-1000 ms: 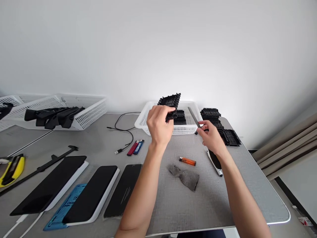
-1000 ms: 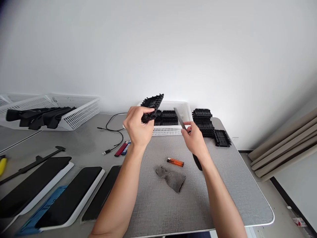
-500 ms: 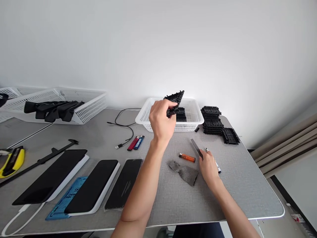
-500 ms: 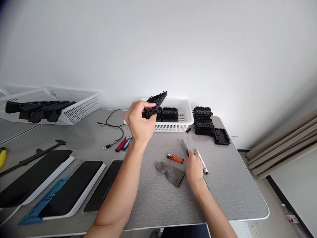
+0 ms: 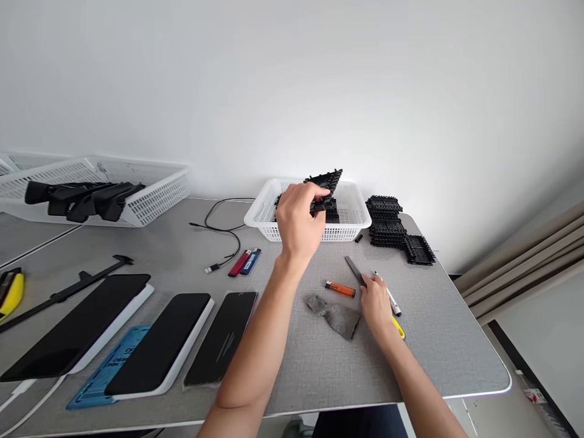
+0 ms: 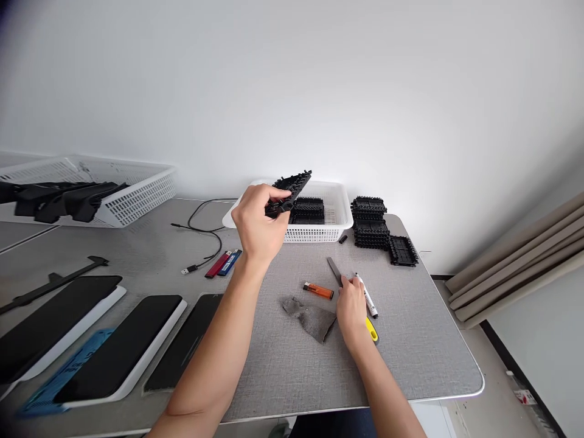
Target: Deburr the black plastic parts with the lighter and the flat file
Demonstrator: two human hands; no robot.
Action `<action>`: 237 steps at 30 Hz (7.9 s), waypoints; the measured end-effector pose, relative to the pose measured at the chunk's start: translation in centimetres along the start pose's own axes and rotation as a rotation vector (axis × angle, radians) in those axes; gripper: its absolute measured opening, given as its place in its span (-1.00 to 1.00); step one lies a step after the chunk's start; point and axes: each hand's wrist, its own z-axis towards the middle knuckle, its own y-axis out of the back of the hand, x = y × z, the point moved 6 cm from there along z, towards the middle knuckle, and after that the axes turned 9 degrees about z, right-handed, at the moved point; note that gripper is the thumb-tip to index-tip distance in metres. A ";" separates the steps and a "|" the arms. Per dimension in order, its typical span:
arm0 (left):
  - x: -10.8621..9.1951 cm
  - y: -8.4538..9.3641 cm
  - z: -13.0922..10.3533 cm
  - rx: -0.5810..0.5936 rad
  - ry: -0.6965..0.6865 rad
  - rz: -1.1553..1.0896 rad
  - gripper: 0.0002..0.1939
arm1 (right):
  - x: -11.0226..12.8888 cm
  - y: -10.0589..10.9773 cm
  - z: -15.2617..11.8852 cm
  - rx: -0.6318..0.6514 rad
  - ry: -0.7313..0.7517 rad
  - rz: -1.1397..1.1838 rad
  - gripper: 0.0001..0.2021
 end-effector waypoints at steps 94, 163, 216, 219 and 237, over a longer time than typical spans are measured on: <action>6.5 -6.6 -19.1 0.292 0.805 -0.786 -0.47 | 4.3 -1.2 1.6 0.305 0.205 1.072 -0.67; 6.7 -7.0 -19.4 0.433 1.290 -1.326 -0.43 | 5.5 2.3 -0.2 -0.241 0.566 0.313 -0.63; 4.8 -8.2 -20.1 0.461 1.235 -1.204 -0.38 | 7.3 -0.6 -1.2 0.009 0.470 0.031 -0.56; 5.5 -7.9 -19.8 0.385 1.240 -1.200 -0.43 | 7.2 -0.8 -1.2 0.016 0.496 0.136 -0.63; 2.8 -7.6 -19.4 0.586 1.228 -1.410 -0.42 | 4.7 1.8 0.6 -0.238 0.606 0.339 -0.44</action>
